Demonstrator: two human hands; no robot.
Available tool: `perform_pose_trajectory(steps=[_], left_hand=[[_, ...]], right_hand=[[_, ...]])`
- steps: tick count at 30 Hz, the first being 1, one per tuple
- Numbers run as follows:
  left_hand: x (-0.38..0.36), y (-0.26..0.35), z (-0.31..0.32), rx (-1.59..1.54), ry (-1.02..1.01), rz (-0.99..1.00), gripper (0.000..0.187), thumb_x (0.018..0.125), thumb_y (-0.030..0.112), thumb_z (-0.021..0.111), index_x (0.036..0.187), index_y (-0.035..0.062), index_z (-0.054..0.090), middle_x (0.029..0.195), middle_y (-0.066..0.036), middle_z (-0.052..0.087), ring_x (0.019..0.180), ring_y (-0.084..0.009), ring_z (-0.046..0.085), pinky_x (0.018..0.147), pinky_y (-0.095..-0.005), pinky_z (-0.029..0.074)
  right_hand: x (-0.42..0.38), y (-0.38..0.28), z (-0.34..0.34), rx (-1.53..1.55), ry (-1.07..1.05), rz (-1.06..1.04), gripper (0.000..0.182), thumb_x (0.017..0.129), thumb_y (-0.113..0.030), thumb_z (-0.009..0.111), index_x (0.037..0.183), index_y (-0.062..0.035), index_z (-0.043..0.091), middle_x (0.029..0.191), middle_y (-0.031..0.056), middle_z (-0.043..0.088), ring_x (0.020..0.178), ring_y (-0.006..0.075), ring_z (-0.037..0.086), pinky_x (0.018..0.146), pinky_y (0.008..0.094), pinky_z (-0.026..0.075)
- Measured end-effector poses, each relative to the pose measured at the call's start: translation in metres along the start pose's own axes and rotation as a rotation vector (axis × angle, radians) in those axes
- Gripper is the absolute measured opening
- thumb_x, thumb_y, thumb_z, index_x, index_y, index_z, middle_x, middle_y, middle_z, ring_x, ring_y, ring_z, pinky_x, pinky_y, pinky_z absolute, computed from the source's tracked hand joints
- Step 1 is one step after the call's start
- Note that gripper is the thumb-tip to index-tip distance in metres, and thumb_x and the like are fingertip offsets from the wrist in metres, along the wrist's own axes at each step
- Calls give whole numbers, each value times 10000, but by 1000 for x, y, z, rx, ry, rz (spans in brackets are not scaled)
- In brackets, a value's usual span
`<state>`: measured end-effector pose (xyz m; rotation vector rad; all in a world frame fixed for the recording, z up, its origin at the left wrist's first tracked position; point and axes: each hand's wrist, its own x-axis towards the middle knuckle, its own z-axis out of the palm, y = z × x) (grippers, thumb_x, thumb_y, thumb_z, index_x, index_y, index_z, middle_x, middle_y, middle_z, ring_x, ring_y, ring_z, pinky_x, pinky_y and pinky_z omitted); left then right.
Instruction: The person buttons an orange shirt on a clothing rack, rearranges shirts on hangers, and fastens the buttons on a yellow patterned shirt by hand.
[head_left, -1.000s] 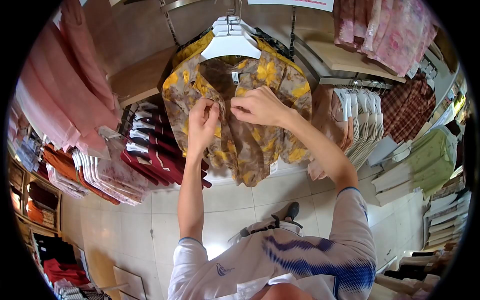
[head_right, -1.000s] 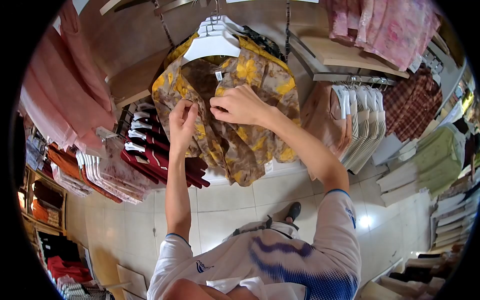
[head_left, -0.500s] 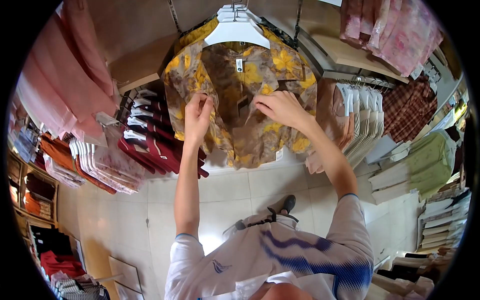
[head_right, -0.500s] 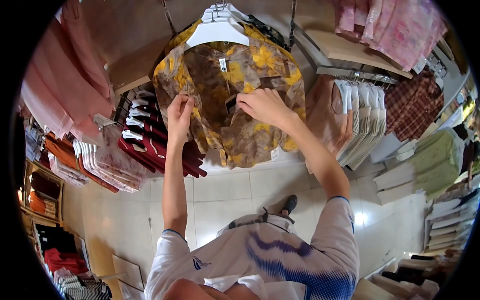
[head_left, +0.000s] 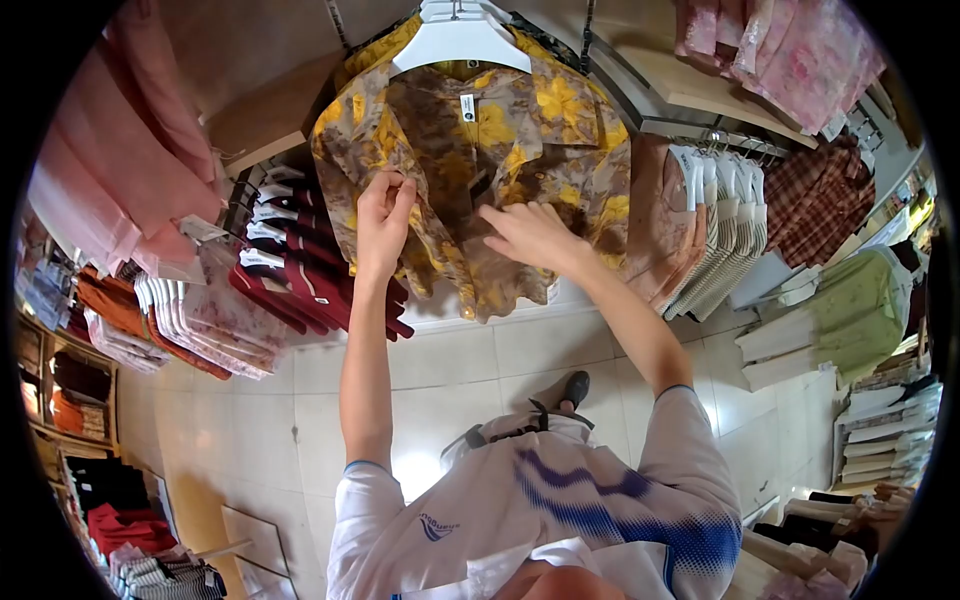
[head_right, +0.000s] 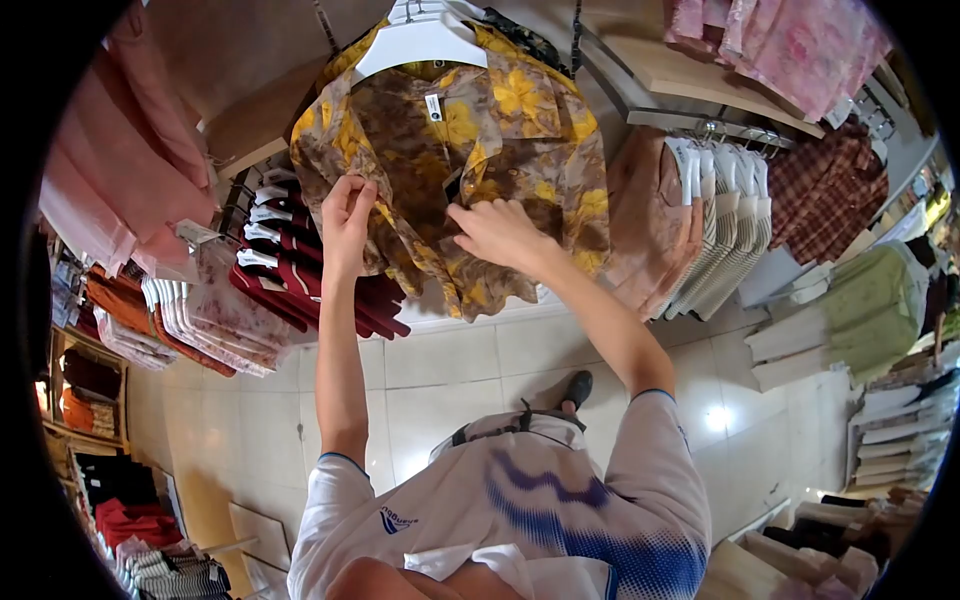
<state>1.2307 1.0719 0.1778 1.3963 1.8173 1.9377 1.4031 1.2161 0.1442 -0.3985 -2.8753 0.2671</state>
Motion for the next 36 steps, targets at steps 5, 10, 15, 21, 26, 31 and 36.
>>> perform_pose_trajectory(steps=[5,10,15,21,26,31,36], left_hand=[[3,-8,2,-32,3,-13,169,970,119,595,876,-19,576,679,29,498,632,-34,394,560,-226,314],[5,-1,2,-107,10,28,170,968,130,602,881,-14,587,689,28,541,631,-30,427,561,-219,320],[10,-9,3,-208,16,-33,178,973,154,605,885,0,607,731,24,593,628,-20,435,547,-211,317],[13,-9,8,-295,5,-26,176,969,162,617,867,18,607,720,38,580,612,-8,404,531,-202,284],[13,-10,-7,-263,50,-71,155,969,144,612,890,11,608,744,33,562,682,-29,460,598,-205,344],[11,-23,-18,-357,96,-93,103,971,121,594,906,42,592,809,54,548,718,-42,472,659,-206,388],[4,-43,-25,-262,173,-39,116,983,127,589,931,23,585,880,23,559,755,-62,493,682,-216,411]], right_hand=[[6,-15,42,49,19,-8,412,842,-189,639,1224,-51,566,1133,194,590,831,425,663,675,515,540],[4,-21,63,84,130,-10,508,823,-175,676,1284,-35,514,1144,204,605,802,426,668,668,525,523],[6,-23,51,201,244,16,428,847,-258,668,1199,-44,553,948,183,670,828,420,668,680,533,514],[-3,-12,77,84,-200,-57,278,839,-267,695,878,5,652,858,211,668,871,410,658,742,529,497],[-5,-13,64,230,-297,-42,274,889,-284,684,929,-13,667,894,204,675,894,404,661,768,503,518],[-8,-12,59,402,-165,-179,240,931,-284,628,976,-52,666,798,171,675,808,376,661,730,480,522],[-10,-16,53,336,-121,-234,250,922,-311,636,924,-65,682,714,169,653,717,371,645,667,468,508]])
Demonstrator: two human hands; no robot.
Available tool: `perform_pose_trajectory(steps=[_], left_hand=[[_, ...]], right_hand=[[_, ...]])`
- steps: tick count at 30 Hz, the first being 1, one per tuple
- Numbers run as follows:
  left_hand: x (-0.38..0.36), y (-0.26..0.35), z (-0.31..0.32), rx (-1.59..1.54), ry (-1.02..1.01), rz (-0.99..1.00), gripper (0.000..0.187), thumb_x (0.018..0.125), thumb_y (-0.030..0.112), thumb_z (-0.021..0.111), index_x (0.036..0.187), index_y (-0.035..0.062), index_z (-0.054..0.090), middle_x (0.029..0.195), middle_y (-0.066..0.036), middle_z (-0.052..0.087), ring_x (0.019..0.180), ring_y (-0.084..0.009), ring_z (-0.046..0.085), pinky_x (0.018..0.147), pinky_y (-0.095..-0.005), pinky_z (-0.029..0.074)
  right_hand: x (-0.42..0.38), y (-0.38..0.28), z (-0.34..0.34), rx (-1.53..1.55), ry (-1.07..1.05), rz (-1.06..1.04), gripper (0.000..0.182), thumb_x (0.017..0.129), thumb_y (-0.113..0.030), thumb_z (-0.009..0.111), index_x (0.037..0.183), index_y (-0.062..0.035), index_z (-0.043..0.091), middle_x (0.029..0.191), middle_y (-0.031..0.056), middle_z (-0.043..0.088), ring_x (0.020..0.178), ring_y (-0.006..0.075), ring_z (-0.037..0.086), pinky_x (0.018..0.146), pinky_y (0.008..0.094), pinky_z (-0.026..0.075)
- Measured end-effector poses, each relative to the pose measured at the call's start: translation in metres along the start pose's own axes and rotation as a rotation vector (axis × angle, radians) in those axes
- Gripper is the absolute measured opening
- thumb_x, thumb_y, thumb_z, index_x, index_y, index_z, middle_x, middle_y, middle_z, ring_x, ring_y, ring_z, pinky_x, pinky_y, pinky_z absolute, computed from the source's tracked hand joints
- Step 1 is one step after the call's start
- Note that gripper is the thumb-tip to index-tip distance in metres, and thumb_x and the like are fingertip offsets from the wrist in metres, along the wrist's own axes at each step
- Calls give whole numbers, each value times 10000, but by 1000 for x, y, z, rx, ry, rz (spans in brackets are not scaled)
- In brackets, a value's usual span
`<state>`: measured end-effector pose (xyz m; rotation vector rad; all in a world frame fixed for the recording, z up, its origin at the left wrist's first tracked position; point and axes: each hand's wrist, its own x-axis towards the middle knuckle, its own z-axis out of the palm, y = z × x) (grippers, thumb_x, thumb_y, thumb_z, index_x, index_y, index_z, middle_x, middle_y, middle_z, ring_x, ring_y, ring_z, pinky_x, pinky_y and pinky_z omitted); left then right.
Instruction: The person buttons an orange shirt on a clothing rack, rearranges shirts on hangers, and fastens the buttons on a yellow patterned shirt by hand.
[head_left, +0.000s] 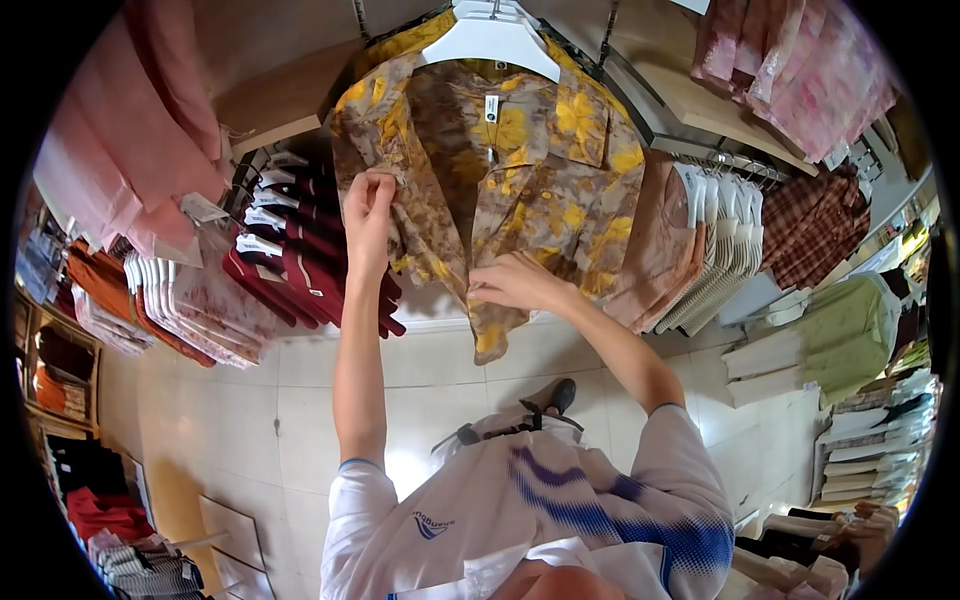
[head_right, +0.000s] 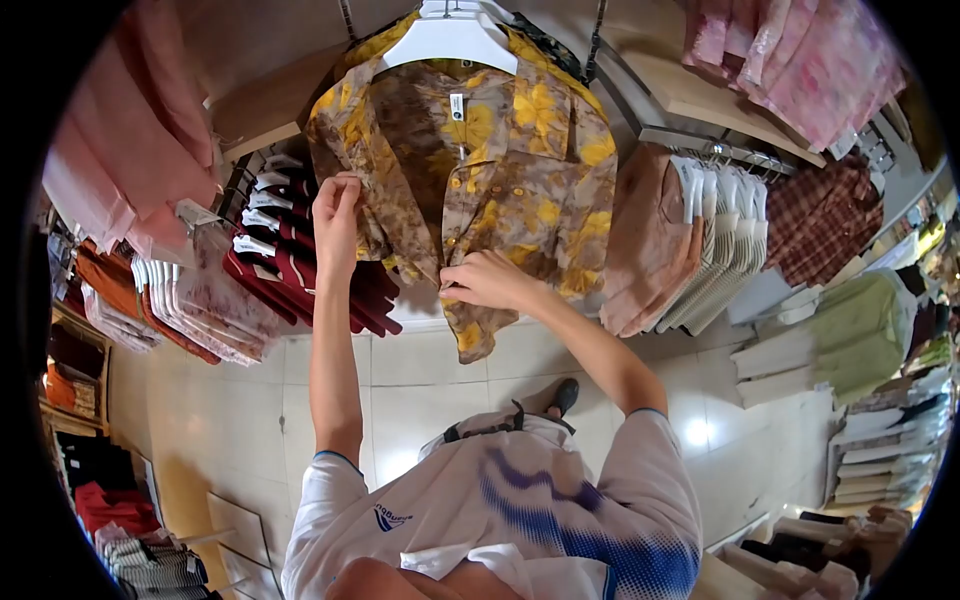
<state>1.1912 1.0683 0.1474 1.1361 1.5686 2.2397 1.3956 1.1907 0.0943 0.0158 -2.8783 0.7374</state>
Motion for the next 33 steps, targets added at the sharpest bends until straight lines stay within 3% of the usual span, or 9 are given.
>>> perform_pose_trajectory(steps=[5,7,10,11,17,26,29,31,33], left_hand=[[-40,-13,-3,298,51,153,115,960,84,599,939,-15,543,869,-61,586,780,-102,538,698,-270,463],[-64,-9,6,381,-127,252,142,911,79,645,953,-18,549,926,-116,579,779,-196,567,711,-300,475],[-93,-22,13,328,-402,195,232,881,94,695,1033,-16,558,1050,-116,593,907,-201,592,809,-319,485],[-98,-25,16,298,-453,180,293,862,115,726,1058,-18,552,1068,-129,590,916,-222,599,823,-326,488],[-104,-19,22,420,-472,168,365,838,142,759,1072,-42,547,1075,-154,590,903,-268,617,808,-346,497],[-113,-40,27,518,-516,160,210,901,103,695,997,-36,571,931,-143,604,812,-262,613,722,-352,493],[-112,-36,31,375,-538,28,166,932,96,654,976,-38,567,860,-134,592,775,-254,599,692,-350,482],[-114,-30,34,325,-549,-55,126,934,86,625,933,-26,569,802,-146,557,741,-315,578,680,-382,463],[-111,-38,32,376,-588,39,125,941,85,614,917,-28,567,799,-142,558,731,-312,575,668,-382,457]], right_hand=[[0,-2,0,-51,71,10,277,904,-335,646,825,-74,692,634,164,619,642,365,624,608,454,491],[-2,-9,-4,-82,139,30,262,893,-324,648,798,-84,692,636,158,625,626,352,625,582,450,486],[-3,-12,-2,10,282,15,249,883,-308,653,780,-83,684,657,160,631,626,353,621,566,440,477],[-1,-6,3,16,402,-89,151,874,-225,659,806,-94,691,600,129,587,548,317,569,518,390,440],[1,-6,-1,88,315,23,179,887,-219,654,803,-63,680,600,133,577,526,311,529,506,370,404],[-13,-4,-7,254,374,42,264,937,-253,637,792,-34,663,595,146,545,491,258,489,488,360,366],[-18,-5,-10,206,377,39,278,931,-261,646,778,-30,654,583,139,533,488,264,496,484,365,358],[-22,-4,-10,165,378,17,302,928,-279,652,753,-33,638,558,134,502,479,272,482,479,369,350],[-25,-4,-11,152,373,30,316,926,-289,655,740,-34,628,549,134,487,475,274,467,478,369,347]])
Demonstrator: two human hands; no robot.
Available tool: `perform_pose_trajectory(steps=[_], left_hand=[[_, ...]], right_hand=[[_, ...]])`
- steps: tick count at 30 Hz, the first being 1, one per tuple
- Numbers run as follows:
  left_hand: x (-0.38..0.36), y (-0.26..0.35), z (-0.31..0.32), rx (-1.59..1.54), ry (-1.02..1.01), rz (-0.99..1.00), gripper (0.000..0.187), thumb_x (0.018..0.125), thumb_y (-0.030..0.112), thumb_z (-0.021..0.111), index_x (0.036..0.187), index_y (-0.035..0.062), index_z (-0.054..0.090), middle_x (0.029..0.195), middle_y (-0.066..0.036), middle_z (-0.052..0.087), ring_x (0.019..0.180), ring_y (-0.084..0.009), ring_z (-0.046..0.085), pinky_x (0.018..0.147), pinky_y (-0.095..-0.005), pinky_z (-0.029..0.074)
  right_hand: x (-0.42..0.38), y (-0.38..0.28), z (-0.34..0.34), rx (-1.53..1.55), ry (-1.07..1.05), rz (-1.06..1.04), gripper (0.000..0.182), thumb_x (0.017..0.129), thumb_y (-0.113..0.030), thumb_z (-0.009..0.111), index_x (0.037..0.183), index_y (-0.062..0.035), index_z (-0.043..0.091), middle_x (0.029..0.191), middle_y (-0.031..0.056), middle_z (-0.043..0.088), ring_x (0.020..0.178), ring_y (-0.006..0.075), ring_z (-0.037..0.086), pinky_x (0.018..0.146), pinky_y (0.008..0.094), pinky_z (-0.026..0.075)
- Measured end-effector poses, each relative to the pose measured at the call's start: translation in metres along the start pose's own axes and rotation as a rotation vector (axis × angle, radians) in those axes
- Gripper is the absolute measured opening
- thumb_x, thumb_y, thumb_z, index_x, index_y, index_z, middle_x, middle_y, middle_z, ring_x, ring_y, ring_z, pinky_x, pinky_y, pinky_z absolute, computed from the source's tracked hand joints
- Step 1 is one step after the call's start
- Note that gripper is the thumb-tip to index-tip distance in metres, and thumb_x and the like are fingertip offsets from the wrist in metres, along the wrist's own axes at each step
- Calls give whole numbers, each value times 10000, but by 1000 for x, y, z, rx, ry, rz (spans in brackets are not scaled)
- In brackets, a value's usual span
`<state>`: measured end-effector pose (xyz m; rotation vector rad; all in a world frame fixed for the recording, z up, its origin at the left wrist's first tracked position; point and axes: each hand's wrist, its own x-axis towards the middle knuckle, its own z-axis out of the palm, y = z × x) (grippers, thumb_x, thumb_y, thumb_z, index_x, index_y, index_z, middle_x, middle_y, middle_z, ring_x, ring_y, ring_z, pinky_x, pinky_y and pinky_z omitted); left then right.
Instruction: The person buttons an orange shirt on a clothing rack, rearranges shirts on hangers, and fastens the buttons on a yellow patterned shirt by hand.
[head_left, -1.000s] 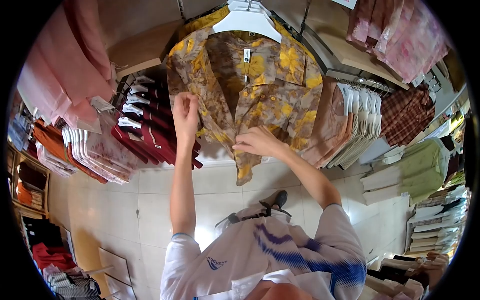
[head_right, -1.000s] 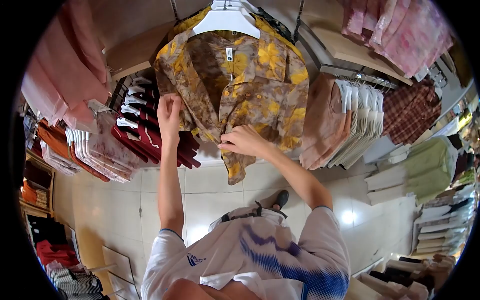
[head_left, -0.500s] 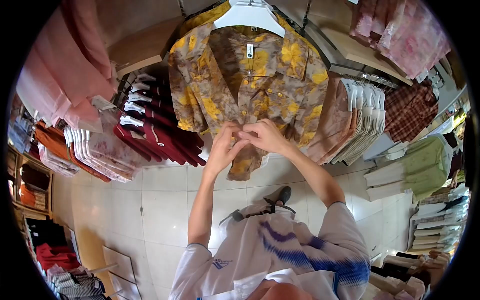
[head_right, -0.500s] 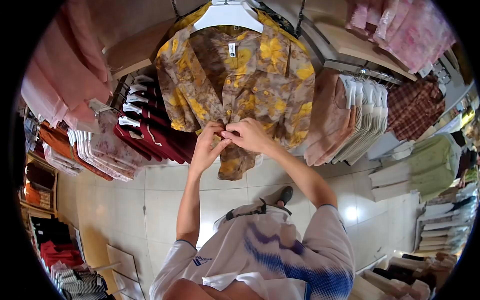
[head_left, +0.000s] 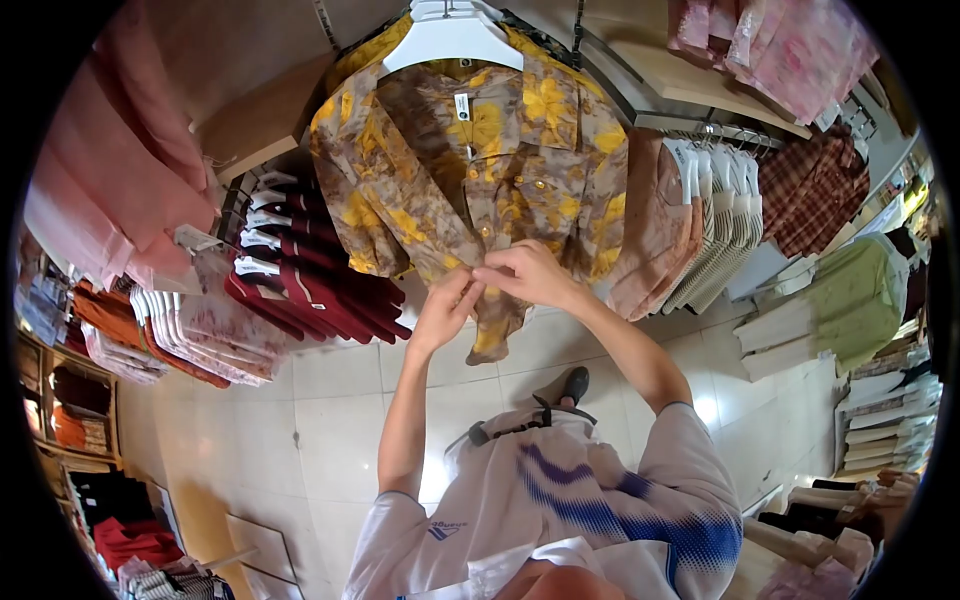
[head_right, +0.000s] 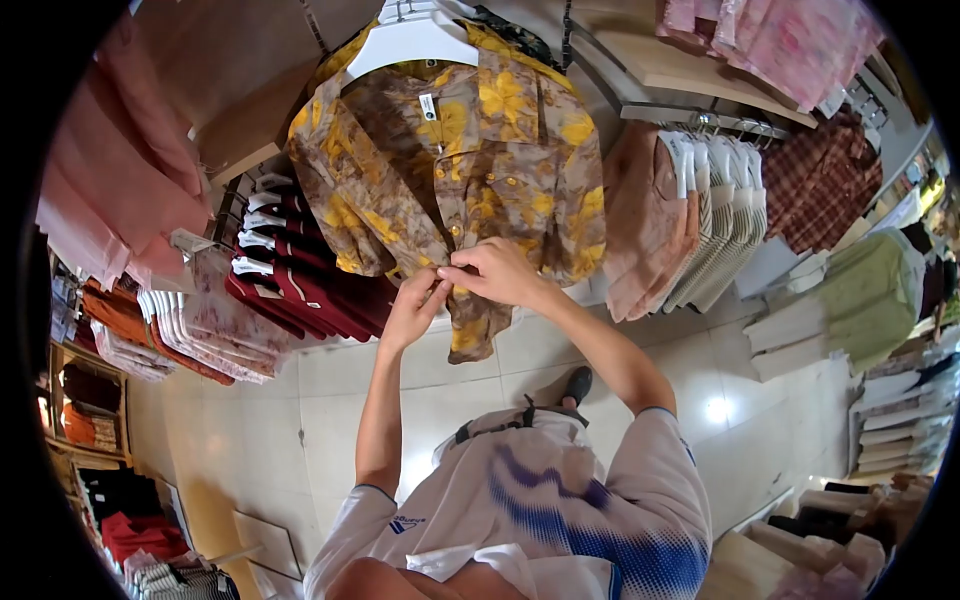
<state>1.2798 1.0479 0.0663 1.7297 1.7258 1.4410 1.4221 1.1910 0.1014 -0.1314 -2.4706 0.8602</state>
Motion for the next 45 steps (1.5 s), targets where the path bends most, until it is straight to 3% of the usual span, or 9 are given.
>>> perform_pose_trajectory(steps=[2,5,7,23,25,29,31,38,45], left_hand=[[0,-6,1,72,-20,80,128,948,83,602,900,-31,565,795,-139,559,722,-308,572,656,-382,451],[-1,-3,2,-54,-40,0,124,948,66,588,884,-37,565,778,-134,551,721,-303,568,651,-384,447],[0,1,4,27,-30,11,104,947,53,571,897,-39,565,765,-135,545,717,-302,564,647,-387,444],[-1,20,9,97,9,69,110,864,19,606,921,-42,534,814,-164,563,748,-335,588,663,-413,460],[-2,25,8,85,-28,8,160,840,10,626,955,-40,528,855,-189,560,791,-384,561,682,-405,455],[-3,16,13,110,2,70,150,838,-3,614,951,-42,524,846,-192,549,791,-392,561,679,-413,452],[-3,14,14,148,26,72,105,842,2,599,918,-33,535,856,-188,568,773,-402,579,651,-441,457],[-2,18,9,179,10,97,55,846,-3,573,885,-26,542,876,-189,576,783,-419,583,653,-462,456],[-5,9,4,326,62,2,136,881,109,600,889,-15,546,801,-213,591,733,-434,583,638,-488,458]], right_hand=[[-2,0,-2,-17,-8,9,331,923,-299,658,727,-36,617,539,134,472,471,276,453,476,369,344],[-4,1,-2,-23,-5,6,349,921,-304,658,708,-33,599,530,135,454,466,275,432,474,369,339],[-4,1,-2,-40,-13,41,404,920,-380,637,685,-53,613,538,142,527,509,331,535,488,415,380],[-11,-3,-2,-47,6,17,364,920,-353,644,719,-50,627,563,152,544,535,335,549,503,418,387],[-12,-4,-1,-16,50,3,351,912,-302,660,708,-27,586,564,152,501,505,317,489,498,390,373],[-14,-4,-3,-26,31,18,357,913,-304,658,703,-28,575,560,153,491,506,320,484,497,394,368],[-16,-4,-3,-57,-15,51,389,928,-385,626,727,-52,608,559,149,529,540,346,540,505,426,380],[-16,-4,-5,-78,-49,71,391,922,-418,626,767,-59,621,581,147,554,576,349,568,518,438,392],[-14,-2,2,-156,-100,68,206,882,-266,622,850,-66,659,724,143,660,714,340,642,605,454,480]])
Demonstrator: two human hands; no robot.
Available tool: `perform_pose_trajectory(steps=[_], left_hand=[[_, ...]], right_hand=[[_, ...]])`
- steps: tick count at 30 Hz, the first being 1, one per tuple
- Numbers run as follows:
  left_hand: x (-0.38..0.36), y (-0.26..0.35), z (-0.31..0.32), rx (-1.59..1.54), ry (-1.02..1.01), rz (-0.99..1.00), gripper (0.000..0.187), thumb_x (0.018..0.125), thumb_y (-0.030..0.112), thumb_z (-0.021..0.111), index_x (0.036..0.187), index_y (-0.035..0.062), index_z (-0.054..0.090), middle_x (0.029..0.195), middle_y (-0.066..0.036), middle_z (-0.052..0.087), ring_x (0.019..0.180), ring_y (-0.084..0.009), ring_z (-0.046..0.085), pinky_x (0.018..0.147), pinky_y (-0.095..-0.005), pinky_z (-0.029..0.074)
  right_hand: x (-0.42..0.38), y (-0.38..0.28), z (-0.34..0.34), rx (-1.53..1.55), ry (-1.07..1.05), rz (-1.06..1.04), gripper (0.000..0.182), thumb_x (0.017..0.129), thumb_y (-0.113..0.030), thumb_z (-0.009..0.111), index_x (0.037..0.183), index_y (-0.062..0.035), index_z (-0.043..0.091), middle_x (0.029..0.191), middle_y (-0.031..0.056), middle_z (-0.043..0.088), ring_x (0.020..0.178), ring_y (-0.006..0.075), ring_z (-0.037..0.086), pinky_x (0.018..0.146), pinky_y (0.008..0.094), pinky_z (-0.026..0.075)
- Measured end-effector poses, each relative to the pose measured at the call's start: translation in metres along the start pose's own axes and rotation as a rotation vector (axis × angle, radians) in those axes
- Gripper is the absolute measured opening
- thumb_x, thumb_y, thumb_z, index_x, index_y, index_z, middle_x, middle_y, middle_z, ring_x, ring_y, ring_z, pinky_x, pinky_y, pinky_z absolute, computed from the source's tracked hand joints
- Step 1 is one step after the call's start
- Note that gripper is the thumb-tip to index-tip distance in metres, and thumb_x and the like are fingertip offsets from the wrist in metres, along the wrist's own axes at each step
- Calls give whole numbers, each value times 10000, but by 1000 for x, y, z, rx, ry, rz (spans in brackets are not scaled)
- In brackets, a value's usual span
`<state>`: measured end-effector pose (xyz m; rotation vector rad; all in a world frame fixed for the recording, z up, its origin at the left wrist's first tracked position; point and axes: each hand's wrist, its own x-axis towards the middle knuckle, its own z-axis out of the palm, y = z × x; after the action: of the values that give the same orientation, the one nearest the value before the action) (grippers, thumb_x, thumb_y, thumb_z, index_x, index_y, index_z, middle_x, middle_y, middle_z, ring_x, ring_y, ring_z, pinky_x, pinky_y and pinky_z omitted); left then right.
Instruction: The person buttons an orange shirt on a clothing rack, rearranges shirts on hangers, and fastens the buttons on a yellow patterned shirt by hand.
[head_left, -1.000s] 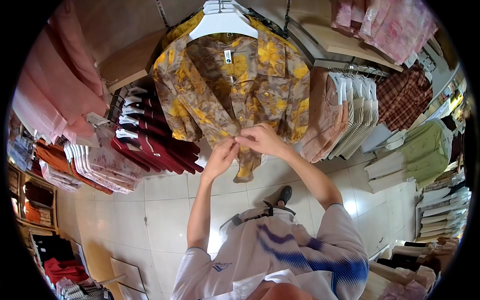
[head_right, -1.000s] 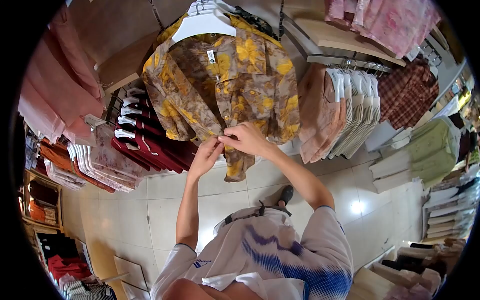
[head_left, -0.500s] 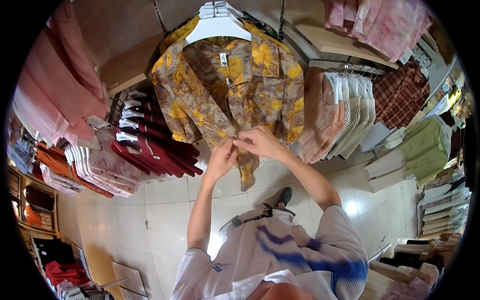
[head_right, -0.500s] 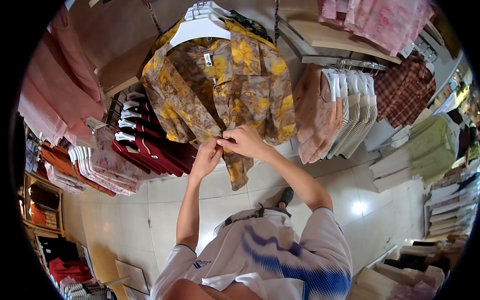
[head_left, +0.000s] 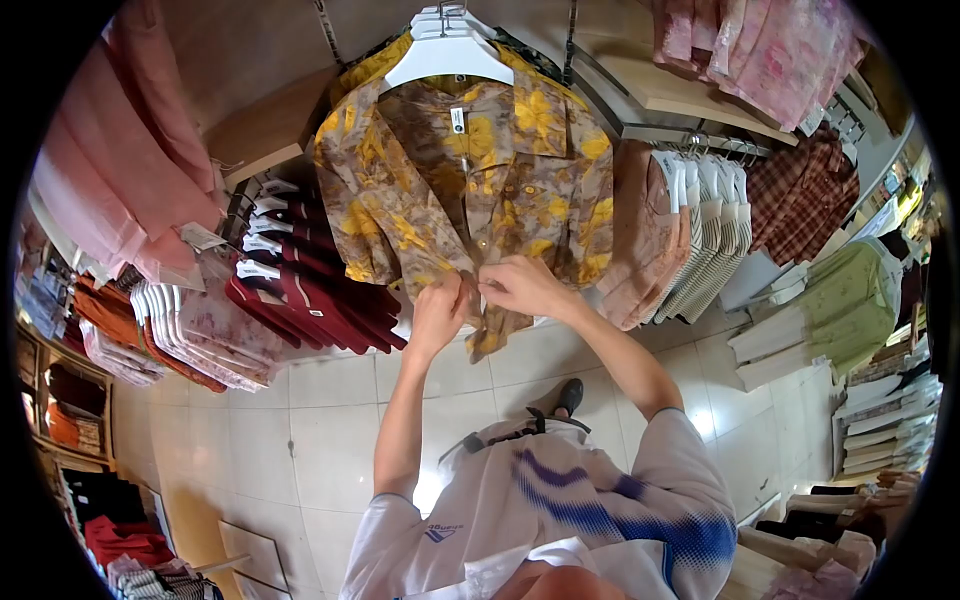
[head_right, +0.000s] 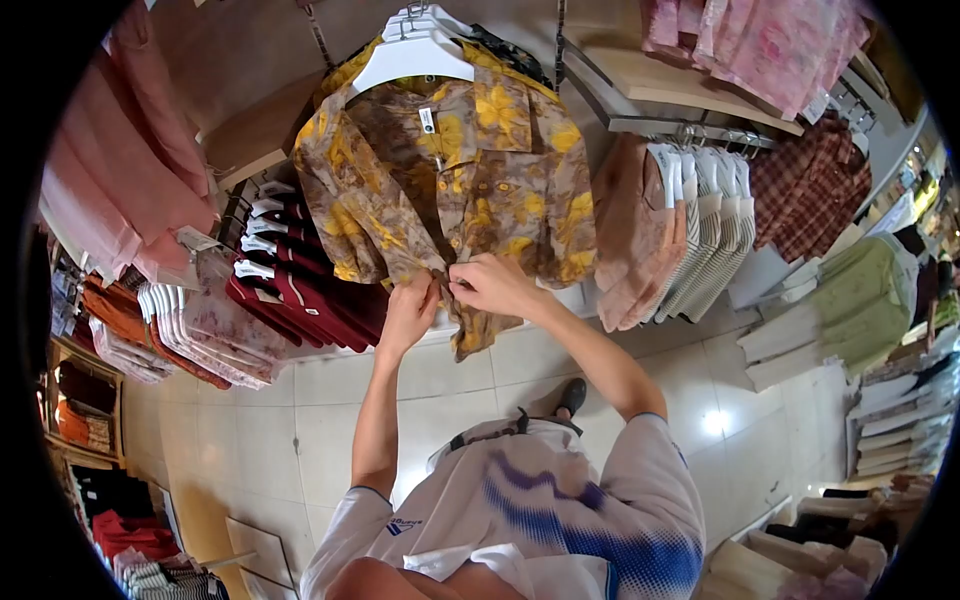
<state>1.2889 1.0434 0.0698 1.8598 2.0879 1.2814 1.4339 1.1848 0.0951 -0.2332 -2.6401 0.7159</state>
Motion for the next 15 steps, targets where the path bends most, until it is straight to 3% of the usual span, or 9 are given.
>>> perform_pose_trajectory(steps=[2,4,7,10,15], left_hand=[[1,0,1,12,33,-9,160,891,132,605,891,-16,544,787,-215,595,728,-429,590,637,-487,461],[0,6,0,-35,-24,-38,179,896,138,616,911,-24,542,817,-211,606,716,-417,603,636,-478,470],[-2,5,4,-260,-74,-5,147,876,59,644,918,-28,533,834,-206,598,748,-398,592,623,-443,454],[-2,6,2,-155,-41,2,137,894,57,642,922,-27,537,812,-188,593,729,-359,597,622,-422,456],[0,1,-2,-214,-65,34,108,918,74,602,924,-17,543,827,-173,576,806,-388,597,689,-441,462]], right_hand=[[3,1,2,-10,-5,-31,174,870,-234,617,858,-65,659,743,136,671,734,337,649,615,455,488],[7,-3,1,61,156,-30,157,862,-214,612,866,-64,658,752,137,671,740,340,649,614,457,484],[9,-9,-3,106,143,-1,156,857,-213,607,859,-63,649,753,139,668,738,344,645,611,456,483],[8,-3,2,74,81,15,168,869,-223,598,851,-60,634,752,142,664,736,350,641,605,456,476],[12,-2,0,64,114,-44,172,878,-228,593,859,-62,631,758,142,662,718,350,636,599,452,466]])
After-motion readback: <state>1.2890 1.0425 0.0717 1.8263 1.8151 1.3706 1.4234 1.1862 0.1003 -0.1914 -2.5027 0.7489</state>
